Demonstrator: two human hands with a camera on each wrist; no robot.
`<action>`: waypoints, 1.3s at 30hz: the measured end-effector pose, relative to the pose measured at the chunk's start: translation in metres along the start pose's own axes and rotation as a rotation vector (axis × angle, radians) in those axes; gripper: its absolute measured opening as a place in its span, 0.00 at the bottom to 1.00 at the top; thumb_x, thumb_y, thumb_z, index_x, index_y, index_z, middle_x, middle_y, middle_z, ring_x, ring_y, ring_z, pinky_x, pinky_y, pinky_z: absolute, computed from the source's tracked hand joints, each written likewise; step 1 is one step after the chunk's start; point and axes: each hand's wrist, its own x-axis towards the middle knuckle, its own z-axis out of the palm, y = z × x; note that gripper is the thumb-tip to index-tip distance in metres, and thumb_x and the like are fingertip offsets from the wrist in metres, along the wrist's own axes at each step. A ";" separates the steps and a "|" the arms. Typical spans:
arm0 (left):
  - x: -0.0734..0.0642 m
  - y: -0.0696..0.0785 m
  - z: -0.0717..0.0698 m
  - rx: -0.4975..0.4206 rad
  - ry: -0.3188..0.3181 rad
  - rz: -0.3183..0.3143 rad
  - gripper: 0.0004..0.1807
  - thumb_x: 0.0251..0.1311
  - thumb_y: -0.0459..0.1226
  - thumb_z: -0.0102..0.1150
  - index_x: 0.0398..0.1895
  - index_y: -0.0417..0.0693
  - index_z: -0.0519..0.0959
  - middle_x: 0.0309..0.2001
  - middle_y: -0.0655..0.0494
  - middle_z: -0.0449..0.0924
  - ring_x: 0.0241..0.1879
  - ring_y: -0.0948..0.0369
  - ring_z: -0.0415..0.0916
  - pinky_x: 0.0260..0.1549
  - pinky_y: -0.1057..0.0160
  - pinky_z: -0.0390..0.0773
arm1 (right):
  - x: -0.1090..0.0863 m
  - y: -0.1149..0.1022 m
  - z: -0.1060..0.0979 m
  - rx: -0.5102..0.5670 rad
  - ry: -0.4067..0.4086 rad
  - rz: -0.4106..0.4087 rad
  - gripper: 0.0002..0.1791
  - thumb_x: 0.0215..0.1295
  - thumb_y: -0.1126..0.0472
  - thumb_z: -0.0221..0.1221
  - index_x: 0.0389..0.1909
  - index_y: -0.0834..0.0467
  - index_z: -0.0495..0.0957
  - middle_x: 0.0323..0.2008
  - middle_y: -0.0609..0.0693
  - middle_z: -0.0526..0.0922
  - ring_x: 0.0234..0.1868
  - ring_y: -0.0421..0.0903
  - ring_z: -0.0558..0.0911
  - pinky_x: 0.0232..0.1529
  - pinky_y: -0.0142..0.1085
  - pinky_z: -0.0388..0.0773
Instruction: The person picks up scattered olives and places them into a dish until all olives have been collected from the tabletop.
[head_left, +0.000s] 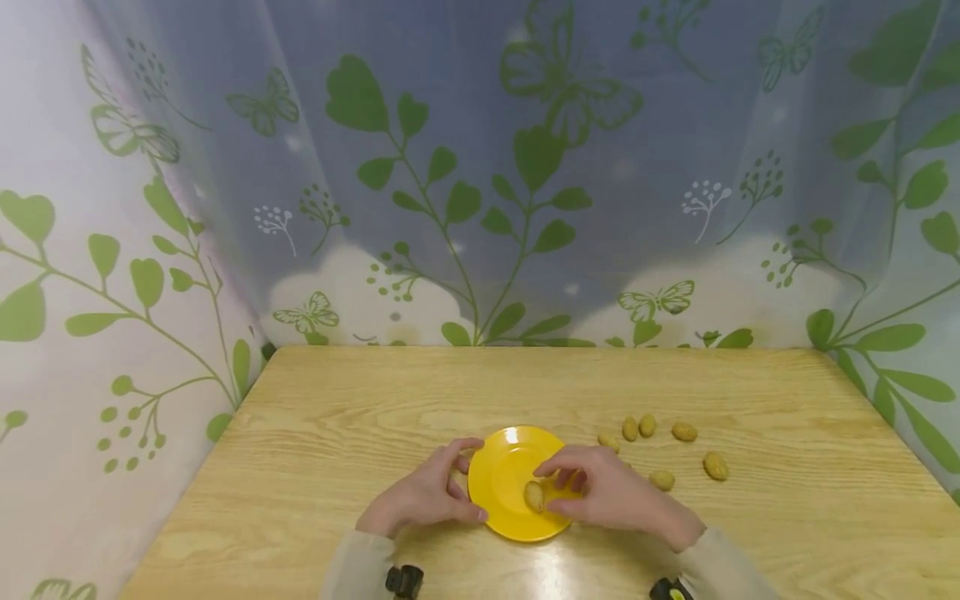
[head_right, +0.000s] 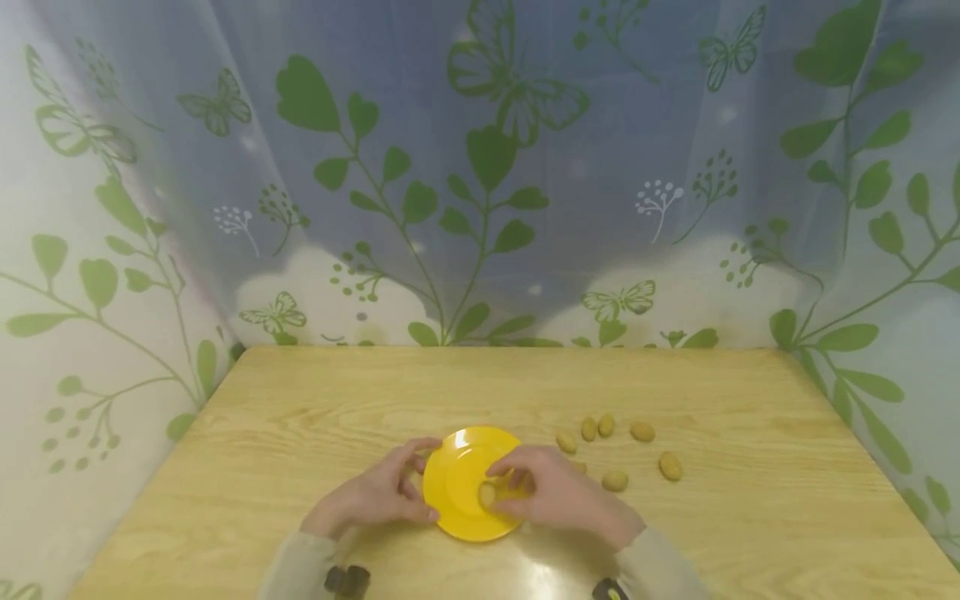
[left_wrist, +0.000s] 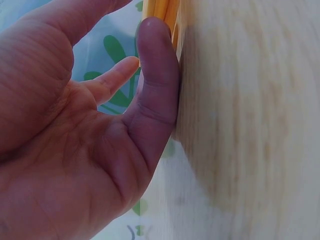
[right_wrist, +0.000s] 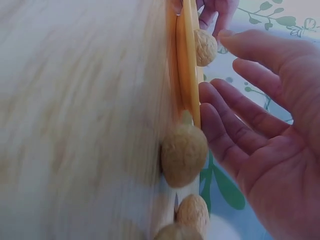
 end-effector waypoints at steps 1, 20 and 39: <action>0.000 0.000 0.000 -0.001 0.000 -0.001 0.50 0.51 0.36 0.79 0.77 0.56 0.60 0.57 0.46 0.69 0.37 0.61 0.81 0.43 0.63 0.78 | -0.002 0.000 -0.001 -0.005 0.010 -0.013 0.17 0.62 0.56 0.71 0.50 0.54 0.85 0.42 0.46 0.87 0.40 0.38 0.83 0.41 0.32 0.82; 0.000 0.000 0.000 0.008 0.007 -0.009 0.51 0.51 0.37 0.79 0.77 0.56 0.60 0.57 0.46 0.69 0.37 0.61 0.80 0.42 0.63 0.78 | -0.036 0.010 -0.022 -0.045 0.171 -0.106 0.15 0.61 0.59 0.72 0.48 0.56 0.85 0.42 0.51 0.88 0.38 0.43 0.86 0.37 0.35 0.85; 0.000 -0.001 -0.001 0.012 0.010 -0.016 0.51 0.51 0.39 0.79 0.77 0.57 0.60 0.57 0.45 0.67 0.38 0.59 0.79 0.42 0.61 0.77 | -0.077 0.020 -0.045 -0.077 0.275 -0.099 0.17 0.56 0.64 0.74 0.48 0.55 0.85 0.42 0.50 0.89 0.36 0.39 0.86 0.34 0.34 0.85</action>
